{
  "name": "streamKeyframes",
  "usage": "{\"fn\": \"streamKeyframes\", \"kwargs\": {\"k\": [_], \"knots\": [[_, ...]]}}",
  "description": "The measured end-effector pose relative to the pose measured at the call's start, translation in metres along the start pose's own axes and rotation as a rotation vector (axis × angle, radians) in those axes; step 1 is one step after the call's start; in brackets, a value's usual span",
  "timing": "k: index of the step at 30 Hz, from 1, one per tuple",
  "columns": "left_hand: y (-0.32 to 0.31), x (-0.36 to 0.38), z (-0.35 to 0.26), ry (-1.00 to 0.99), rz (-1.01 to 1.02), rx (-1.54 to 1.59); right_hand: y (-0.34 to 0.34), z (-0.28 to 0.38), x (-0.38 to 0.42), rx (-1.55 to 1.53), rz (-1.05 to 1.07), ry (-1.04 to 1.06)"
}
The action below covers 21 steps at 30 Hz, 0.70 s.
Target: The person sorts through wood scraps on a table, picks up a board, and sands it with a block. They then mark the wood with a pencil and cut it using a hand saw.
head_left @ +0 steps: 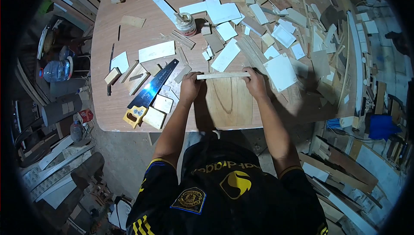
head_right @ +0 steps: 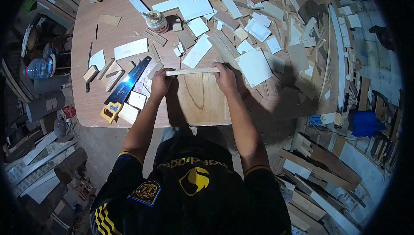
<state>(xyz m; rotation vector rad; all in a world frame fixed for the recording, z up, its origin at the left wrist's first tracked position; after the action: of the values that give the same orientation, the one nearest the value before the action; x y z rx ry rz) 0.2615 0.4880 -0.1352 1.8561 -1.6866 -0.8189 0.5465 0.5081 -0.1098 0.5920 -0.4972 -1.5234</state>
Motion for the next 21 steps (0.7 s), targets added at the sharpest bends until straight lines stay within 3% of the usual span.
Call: {"fn": "streamKeyframes", "kwargs": {"k": [13, 16, 18, 21], "knots": [[0.003, -0.011, 0.009, -0.044, 0.089, -0.029, -0.005, -0.006, -0.001, 0.067, 0.036, 0.027], [0.001, -0.010, 0.011, -0.058, 0.065, -0.014, -0.006, -0.001, -0.001, 0.020, -0.043, 0.056], [-0.001, -0.008, 0.015, -0.056, 0.050, 0.007, -0.001, 0.005, 0.002, 0.026, -0.029, -0.190], [-0.001, -0.006, 0.015, -0.073, 0.030, 0.005, 0.004, 0.010, 0.003, 0.120, -0.049, -0.244]]}}
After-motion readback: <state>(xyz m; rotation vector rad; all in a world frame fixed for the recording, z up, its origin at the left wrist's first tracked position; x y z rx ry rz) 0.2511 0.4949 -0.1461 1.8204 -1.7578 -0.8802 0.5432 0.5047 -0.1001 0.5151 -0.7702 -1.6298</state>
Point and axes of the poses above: each hand's wrist, its own x-axis away from the middle knuckle, its own y-axis out of the back of the hand, z = x × y, the point moved 1 cm from there along -x, towards the middle knuckle, and after that the axes turned 9 degrees about -z, right-handed, at the moved point
